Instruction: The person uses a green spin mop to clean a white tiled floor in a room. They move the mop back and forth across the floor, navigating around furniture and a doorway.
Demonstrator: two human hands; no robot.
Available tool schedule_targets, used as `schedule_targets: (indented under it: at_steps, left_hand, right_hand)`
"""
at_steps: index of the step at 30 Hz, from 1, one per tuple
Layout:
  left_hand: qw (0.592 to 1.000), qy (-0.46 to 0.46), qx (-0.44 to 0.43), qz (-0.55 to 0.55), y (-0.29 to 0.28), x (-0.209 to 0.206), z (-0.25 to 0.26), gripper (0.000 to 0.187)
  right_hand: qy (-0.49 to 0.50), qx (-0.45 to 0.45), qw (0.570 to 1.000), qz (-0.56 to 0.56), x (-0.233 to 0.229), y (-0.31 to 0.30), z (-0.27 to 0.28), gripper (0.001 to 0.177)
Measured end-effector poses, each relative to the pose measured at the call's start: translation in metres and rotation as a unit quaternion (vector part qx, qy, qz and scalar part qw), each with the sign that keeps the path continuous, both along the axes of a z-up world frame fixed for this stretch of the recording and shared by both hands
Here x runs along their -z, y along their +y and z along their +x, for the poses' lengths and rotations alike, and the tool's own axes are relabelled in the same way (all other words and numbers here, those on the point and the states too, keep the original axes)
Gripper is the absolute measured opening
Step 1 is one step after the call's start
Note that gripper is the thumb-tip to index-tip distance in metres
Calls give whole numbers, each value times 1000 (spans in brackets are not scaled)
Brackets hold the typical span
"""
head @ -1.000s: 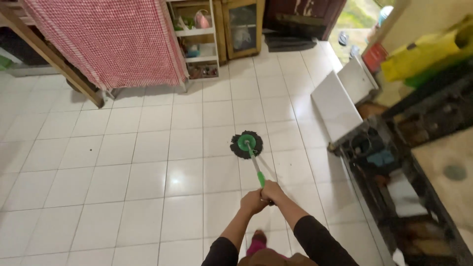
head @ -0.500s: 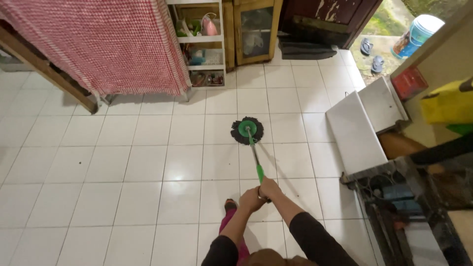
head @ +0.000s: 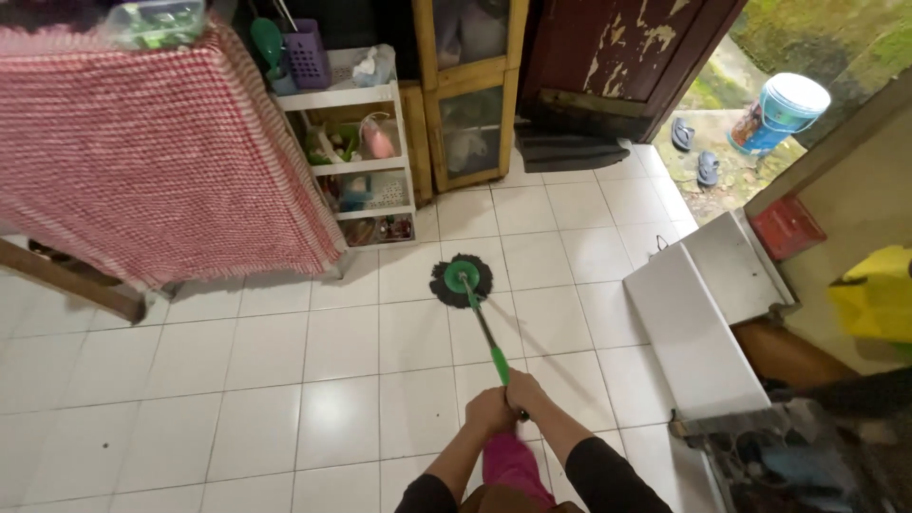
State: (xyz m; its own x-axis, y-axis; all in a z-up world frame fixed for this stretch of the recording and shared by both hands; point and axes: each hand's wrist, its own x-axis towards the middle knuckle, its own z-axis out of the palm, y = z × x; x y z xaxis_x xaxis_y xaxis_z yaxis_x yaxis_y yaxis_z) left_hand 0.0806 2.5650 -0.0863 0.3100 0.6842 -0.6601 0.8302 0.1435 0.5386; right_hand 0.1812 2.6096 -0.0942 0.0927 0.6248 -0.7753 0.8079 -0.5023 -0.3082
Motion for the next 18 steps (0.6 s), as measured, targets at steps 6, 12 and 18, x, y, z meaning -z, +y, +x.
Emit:
schedule_targets:
  at_steps: [6,12,18]
  left_hand:
    - [998,-20,-55,31,121,16,14,23]
    - [997,19,-70,26,232,21,26,35]
    - [985,19,-164,52,282,70,34,40]
  right_hand:
    - [2,-38,999,18,31,120,21,37]
    - [18,8,1000,-11,13,234,25,17]
    - [41,32,999,-9,16,297,15,20]
